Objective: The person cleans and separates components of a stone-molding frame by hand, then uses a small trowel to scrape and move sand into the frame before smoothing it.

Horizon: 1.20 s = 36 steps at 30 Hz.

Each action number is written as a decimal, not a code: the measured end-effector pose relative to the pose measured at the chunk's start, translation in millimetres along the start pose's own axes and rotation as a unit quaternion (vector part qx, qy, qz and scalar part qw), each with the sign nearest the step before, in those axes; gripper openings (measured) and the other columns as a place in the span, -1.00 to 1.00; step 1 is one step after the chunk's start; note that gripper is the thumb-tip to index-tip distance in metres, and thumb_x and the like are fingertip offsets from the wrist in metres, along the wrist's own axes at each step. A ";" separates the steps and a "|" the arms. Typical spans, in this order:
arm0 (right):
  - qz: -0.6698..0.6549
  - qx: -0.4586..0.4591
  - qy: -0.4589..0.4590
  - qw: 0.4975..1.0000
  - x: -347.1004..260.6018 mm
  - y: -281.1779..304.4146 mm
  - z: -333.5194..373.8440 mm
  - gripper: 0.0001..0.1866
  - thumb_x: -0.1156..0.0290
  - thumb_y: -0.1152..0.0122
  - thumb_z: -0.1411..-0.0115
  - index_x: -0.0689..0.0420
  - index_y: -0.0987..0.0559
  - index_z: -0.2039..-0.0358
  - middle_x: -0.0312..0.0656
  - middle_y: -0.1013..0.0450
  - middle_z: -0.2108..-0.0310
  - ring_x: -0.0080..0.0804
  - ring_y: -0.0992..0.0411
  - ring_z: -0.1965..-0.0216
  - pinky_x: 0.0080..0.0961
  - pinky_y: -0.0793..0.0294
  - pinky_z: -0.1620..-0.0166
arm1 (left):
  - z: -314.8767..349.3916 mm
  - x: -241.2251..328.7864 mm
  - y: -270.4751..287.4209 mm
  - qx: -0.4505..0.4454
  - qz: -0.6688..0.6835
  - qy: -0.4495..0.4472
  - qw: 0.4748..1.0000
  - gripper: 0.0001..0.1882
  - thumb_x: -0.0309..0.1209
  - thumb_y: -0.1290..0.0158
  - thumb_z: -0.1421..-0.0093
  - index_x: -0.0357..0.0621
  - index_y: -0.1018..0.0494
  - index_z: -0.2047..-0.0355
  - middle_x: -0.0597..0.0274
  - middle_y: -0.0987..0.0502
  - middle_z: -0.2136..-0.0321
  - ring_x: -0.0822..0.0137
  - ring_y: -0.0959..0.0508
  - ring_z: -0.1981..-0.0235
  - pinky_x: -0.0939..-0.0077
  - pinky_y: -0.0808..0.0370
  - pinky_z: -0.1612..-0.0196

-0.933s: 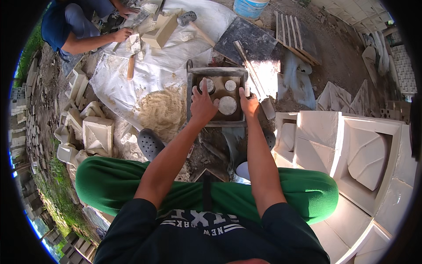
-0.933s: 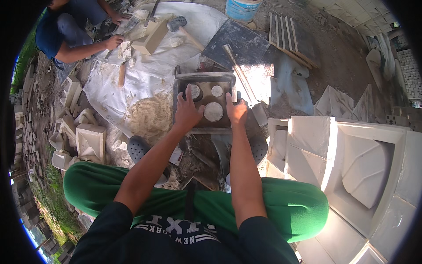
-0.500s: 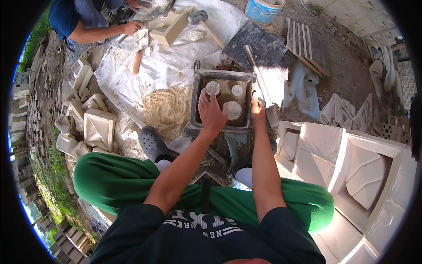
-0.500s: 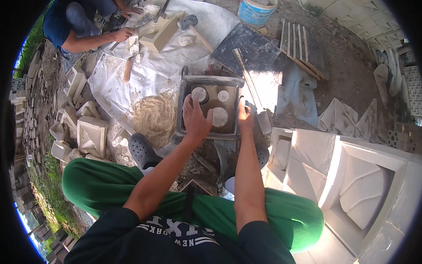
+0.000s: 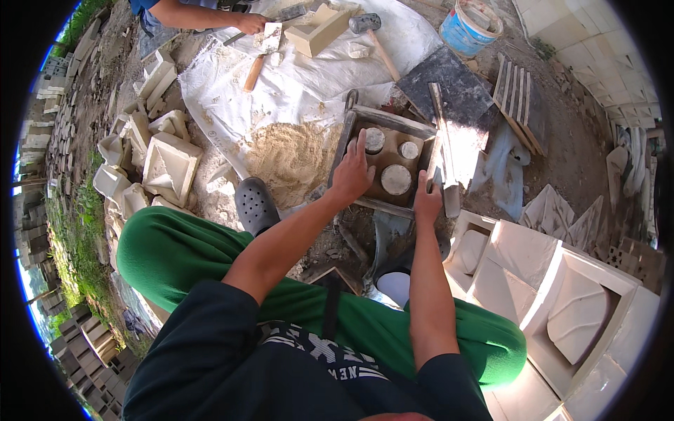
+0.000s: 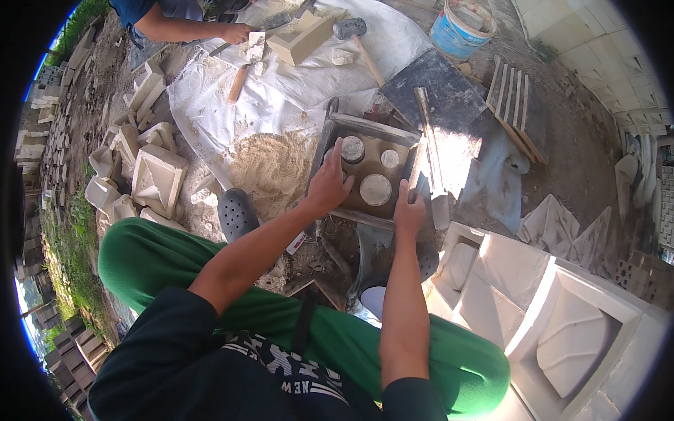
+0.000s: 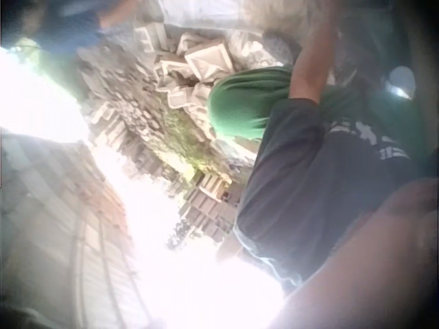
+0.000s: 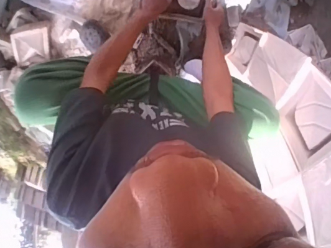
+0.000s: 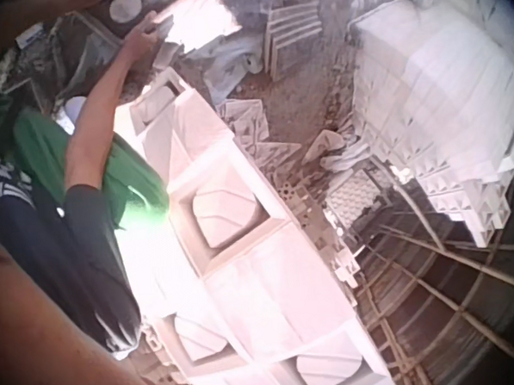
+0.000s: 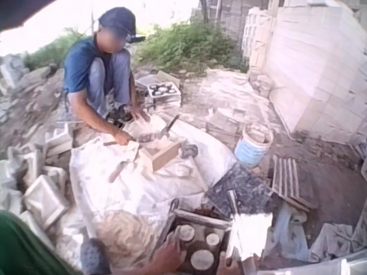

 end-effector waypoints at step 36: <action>0.052 0.053 0.131 0.989 -22.6 -6.0 -25.3 -0.46 -0.04 -0.13 -0.21 0.28 -0.55 0.19 0.14 -0.54 0.25 0.10 -0.50 0.16 -0.14 -0.41 0.06 | -2.4 -4.8 -24.4 0.011 -0.049 0.030 0.998 -0.17 -0.26 0.00 -0.22 0.32 0.19 -0.40 -0.31 -0.35 0.04 -0.27 -0.53 0.25 -0.03 -0.53 0.30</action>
Point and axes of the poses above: each hand's wrist, its own z-axis away from the middle knuckle, its own y-axis out of the back of the hand, x = y × z, the point moved 3 cm from there along -z, towards the middle knuckle
